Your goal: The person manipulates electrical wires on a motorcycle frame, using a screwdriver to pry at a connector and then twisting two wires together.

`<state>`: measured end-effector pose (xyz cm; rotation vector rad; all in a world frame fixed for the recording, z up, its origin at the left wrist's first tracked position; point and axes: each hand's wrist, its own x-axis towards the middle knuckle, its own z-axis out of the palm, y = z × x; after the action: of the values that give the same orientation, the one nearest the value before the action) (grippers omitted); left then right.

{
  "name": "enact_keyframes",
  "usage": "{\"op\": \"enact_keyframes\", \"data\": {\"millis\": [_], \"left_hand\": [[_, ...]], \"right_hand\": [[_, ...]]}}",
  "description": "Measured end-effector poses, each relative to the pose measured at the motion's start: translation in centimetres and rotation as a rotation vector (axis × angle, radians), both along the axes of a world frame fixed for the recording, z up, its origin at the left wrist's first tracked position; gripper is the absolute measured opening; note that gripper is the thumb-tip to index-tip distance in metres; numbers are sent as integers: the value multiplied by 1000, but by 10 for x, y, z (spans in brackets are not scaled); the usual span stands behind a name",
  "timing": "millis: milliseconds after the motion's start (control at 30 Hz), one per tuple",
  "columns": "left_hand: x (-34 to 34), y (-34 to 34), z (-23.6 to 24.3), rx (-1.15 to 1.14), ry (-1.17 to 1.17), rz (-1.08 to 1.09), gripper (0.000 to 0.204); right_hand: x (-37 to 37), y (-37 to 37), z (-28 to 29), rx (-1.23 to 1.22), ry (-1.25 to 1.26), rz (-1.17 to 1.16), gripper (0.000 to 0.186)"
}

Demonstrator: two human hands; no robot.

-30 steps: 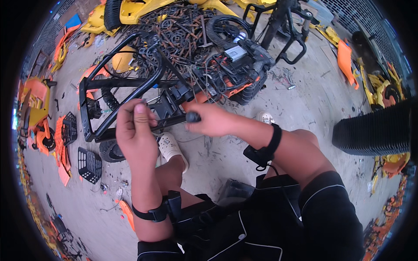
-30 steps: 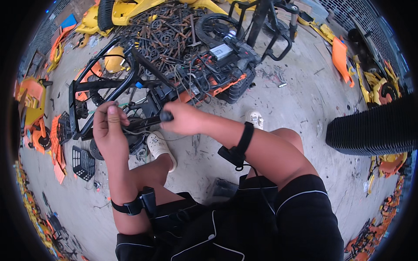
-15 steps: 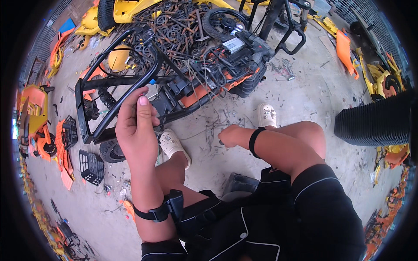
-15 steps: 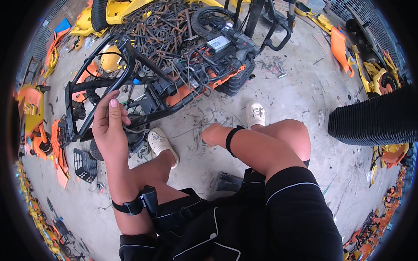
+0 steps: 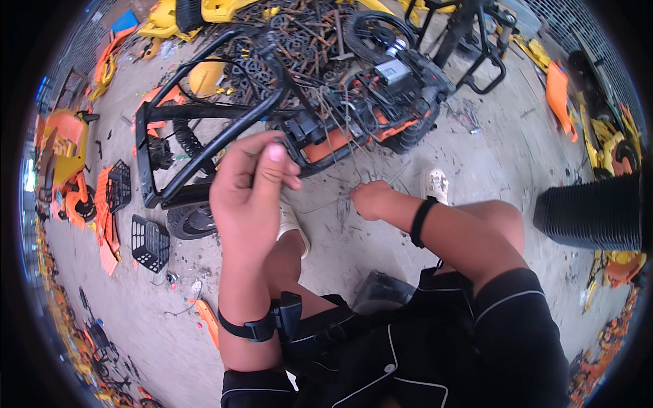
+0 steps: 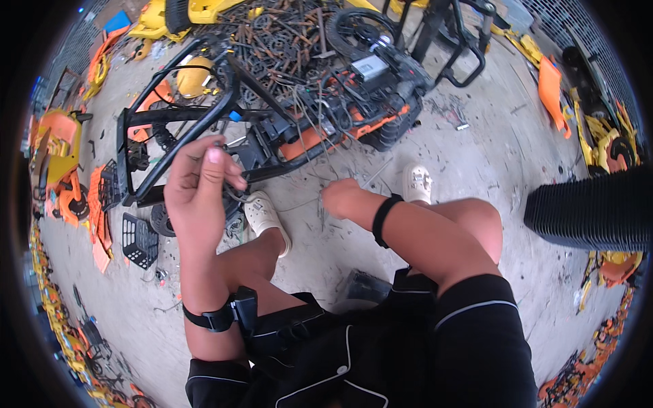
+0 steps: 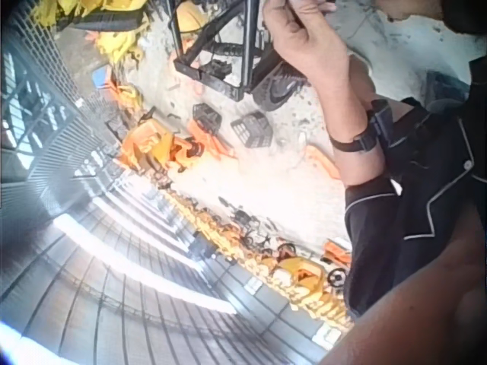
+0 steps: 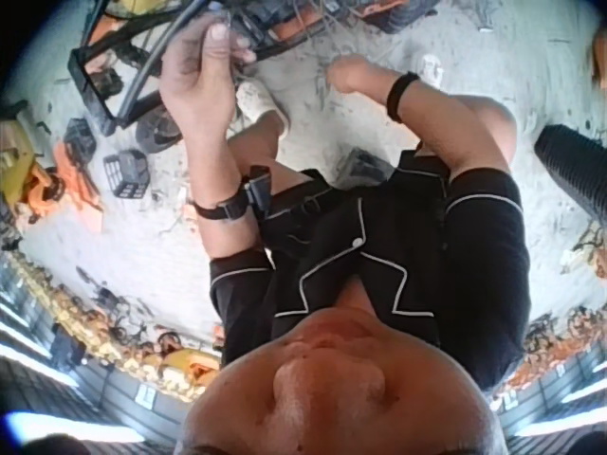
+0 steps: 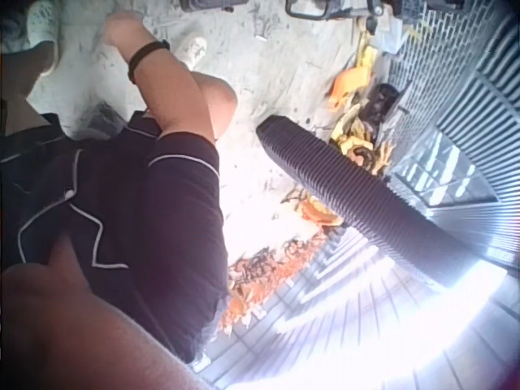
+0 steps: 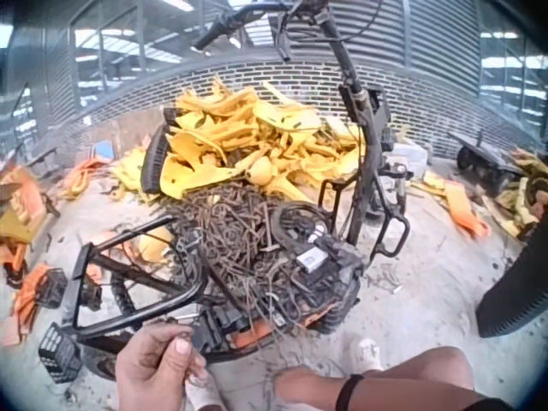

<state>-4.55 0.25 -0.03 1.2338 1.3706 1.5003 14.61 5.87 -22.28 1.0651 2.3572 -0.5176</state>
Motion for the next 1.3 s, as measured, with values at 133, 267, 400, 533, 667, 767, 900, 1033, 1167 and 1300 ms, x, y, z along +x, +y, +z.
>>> {"op": "enact_keyframes", "data": {"millis": [133, 267, 400, 533, 667, 767, 900, 1033, 1167, 1300], "left_hand": [[2, -14, 13, 110, 28, -138, 20], [9, -23, 16, 301, 56, -189, 22], [20, -28, 23, 376, 20, -155, 26], [27, -37, 22, 403, -36, -13, 28], [25, -40, 28, 437, 143, 70, 29], [20, -37, 34, 511, 238, 74, 28], [16, -36, 31, 545, 279, 60, 28], [14, -34, 32, 577, 369, 121, 29], [8, -34, 41, 514, 432, 115, 28], [8, -35, 40, 513, 413, 134, 28]], "right_hand": [[-19, 21, 154, 5, 391, 14, 29], [-9, 13, 258, -72, 1113, -264, 15], [-2, 0, 282, -162, 1516, -194, 14], [-3, -12, 303, -197, 1505, -84, 15], [0, -16, 313, -171, 1473, -58, 15], [-1, -18, 316, -201, 1477, -79, 14], [-3, -19, 313, -331, 1473, -182, 12], [-6, -23, 312, -397, 1461, -282, 10], [-6, -18, 310, -327, 1459, -205, 9], [-8, -22, 316, -375, 1412, -252, 9]]}}
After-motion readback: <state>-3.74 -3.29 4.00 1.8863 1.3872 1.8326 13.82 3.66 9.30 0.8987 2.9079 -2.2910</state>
